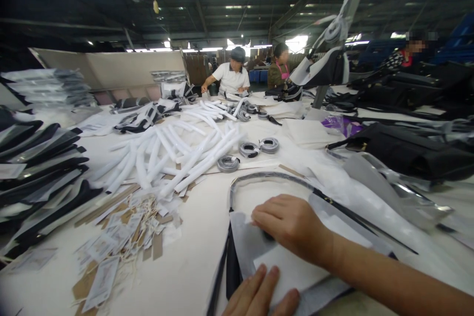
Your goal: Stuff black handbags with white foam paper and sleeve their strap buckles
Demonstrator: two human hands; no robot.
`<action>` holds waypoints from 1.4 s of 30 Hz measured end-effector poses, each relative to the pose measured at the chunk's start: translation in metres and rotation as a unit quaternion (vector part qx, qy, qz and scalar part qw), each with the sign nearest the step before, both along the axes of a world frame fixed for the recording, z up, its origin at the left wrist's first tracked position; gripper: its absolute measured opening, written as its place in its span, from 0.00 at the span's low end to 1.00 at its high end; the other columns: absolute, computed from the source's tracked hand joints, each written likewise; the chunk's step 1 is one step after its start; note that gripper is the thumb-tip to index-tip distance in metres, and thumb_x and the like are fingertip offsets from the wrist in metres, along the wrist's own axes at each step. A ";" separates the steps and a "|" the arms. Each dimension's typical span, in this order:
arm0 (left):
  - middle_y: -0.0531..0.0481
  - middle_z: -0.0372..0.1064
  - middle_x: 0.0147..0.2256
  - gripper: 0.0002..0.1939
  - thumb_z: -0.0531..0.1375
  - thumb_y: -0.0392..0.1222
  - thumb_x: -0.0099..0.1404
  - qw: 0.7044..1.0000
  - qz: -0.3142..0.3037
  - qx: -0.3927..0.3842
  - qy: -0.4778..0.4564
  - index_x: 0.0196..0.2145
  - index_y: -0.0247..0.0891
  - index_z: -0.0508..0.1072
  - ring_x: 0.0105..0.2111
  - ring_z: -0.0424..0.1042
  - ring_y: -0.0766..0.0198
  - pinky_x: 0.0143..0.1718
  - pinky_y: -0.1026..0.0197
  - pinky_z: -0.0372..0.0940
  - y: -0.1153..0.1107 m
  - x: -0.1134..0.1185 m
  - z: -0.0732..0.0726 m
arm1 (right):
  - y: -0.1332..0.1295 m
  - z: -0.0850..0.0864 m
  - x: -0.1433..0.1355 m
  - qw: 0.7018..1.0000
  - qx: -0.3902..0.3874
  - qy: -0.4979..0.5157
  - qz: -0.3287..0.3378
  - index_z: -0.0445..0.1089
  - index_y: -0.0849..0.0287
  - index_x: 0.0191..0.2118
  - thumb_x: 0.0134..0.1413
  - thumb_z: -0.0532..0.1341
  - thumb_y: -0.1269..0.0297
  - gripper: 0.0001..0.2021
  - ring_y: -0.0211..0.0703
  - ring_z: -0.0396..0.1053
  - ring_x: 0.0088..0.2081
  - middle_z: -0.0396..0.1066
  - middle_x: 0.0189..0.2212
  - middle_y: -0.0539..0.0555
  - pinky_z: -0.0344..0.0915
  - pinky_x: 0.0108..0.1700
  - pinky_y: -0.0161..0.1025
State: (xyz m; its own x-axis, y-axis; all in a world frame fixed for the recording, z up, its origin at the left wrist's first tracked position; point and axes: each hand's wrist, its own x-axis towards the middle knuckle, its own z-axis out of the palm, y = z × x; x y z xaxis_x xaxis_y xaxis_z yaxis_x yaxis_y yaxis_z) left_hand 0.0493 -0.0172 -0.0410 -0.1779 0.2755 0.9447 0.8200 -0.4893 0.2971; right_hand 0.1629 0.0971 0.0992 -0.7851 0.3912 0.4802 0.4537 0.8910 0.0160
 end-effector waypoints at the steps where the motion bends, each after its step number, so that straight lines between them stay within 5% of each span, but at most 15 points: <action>1: 0.58 0.80 0.41 0.09 0.61 0.43 0.70 1.000 -0.010 -0.007 0.022 0.42 0.57 0.80 0.41 0.80 0.63 0.46 0.64 0.72 -0.001 -0.005 0.002 | -0.012 0.000 0.004 1.000 0.006 0.003 0.015 0.75 0.57 0.43 0.66 0.58 0.69 0.08 0.42 0.76 0.37 0.80 0.37 0.54 0.69 0.41 0.40; 6: 0.57 0.80 0.42 0.10 0.60 0.41 0.71 0.999 -0.019 -0.011 0.045 0.42 0.56 0.80 0.44 0.79 0.64 0.48 0.65 0.71 -0.004 -0.012 0.008 | -0.046 -0.007 0.016 0.999 0.020 0.019 0.029 0.74 0.60 0.45 0.66 0.55 0.72 0.10 0.43 0.78 0.38 0.80 0.38 0.57 0.74 0.40 0.40; 14: 0.55 0.79 0.45 0.13 0.58 0.39 0.72 0.994 -0.037 -0.019 0.100 0.46 0.55 0.79 0.45 0.78 0.62 0.46 0.63 0.73 -0.006 -0.019 0.008 | -0.055 -0.015 0.008 0.996 0.059 0.048 0.036 0.74 0.65 0.43 0.67 0.52 0.75 0.13 0.43 0.78 0.38 0.80 0.36 0.58 0.76 0.42 0.39; 21: 0.49 0.78 0.47 0.16 0.53 0.37 0.74 0.958 -0.103 -0.087 0.254 0.52 0.49 0.76 0.43 0.79 0.61 0.43 0.62 0.75 -0.012 -0.047 0.040 | -0.065 -0.023 0.012 0.998 0.011 0.051 0.030 0.74 0.65 0.45 0.69 0.51 0.72 0.13 0.44 0.78 0.39 0.80 0.38 0.57 0.77 0.43 0.41; 26: 0.50 0.76 0.50 0.19 0.46 0.33 0.76 0.947 -0.135 -0.138 0.257 0.51 0.37 0.76 0.48 0.77 0.60 0.46 0.61 0.75 -0.018 -0.055 0.051 | -0.078 -0.035 0.025 0.996 -0.046 0.073 -0.006 0.74 0.62 0.47 0.68 0.53 0.72 0.12 0.43 0.78 0.43 0.80 0.41 0.57 0.76 0.48 0.40; 31: 0.48 0.77 0.49 0.18 0.46 0.33 0.76 0.952 -0.152 -0.152 0.220 0.50 0.32 0.75 0.53 0.74 0.61 0.54 0.60 0.71 -0.022 -0.053 0.049 | -0.090 -0.030 0.029 0.998 -0.041 0.055 -0.012 0.73 0.62 0.49 0.69 0.52 0.72 0.13 0.43 0.78 0.44 0.79 0.44 0.57 0.76 0.50 0.42; 42: 0.37 0.75 0.48 0.14 0.50 0.33 0.74 0.954 -0.165 -0.168 0.186 0.50 0.28 0.73 0.50 0.75 0.59 0.49 0.59 0.74 -0.024 -0.058 0.027 | -0.115 -0.040 0.041 0.998 -0.004 0.056 -0.026 0.73 0.63 0.52 0.68 0.52 0.74 0.15 0.41 0.75 0.51 0.78 0.48 0.56 0.72 0.57 0.42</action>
State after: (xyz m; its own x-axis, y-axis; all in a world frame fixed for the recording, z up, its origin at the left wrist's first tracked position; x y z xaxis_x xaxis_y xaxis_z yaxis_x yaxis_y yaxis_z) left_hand -0.0089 -0.0414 -0.0139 0.3009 0.5566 0.7744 0.7169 -0.6675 0.2012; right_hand 0.2039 -0.0181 0.0591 -0.7059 0.4338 0.5599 0.4972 0.8665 -0.0445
